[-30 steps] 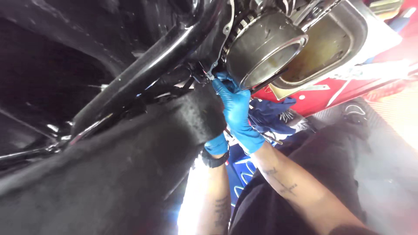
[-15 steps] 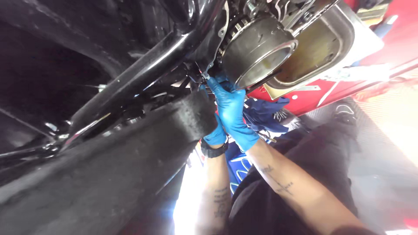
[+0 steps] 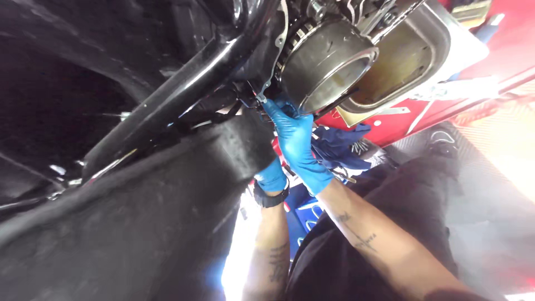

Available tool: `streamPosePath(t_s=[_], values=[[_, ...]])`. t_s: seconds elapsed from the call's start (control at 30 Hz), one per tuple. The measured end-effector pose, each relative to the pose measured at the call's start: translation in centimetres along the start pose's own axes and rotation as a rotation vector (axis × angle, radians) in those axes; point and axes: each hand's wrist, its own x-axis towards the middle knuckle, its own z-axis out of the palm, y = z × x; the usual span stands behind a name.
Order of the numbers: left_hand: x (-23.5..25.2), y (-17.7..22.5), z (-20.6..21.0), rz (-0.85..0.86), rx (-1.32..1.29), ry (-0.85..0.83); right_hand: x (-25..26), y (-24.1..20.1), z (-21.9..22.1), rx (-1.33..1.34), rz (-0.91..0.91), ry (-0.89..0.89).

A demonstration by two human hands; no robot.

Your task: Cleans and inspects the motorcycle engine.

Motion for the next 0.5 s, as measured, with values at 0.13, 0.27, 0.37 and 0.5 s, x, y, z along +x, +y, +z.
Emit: streamPosePath(t_s=[0.13,0.27,0.37,0.5], values=[[0.5,-0.4,-0.2,-0.012,-0.136,-0.015,-0.9,-2.1,1.0,-0.067,0.048,0.041],[0.7,0.2,-0.7,-0.076,-0.158,-0.067,-1.7,-3.9,1.6,-0.149,0.117,0.016],[0.6,-0.2,-1.1,-0.052,-0.16,-0.081,-1.8,-2.1,-0.3,-0.255,0.079,-0.021],[0.2,-0.7,-2.3,-0.068,-0.105,-0.139,-2.8,0.7,-4.0,-0.473,-0.331,-0.156]])
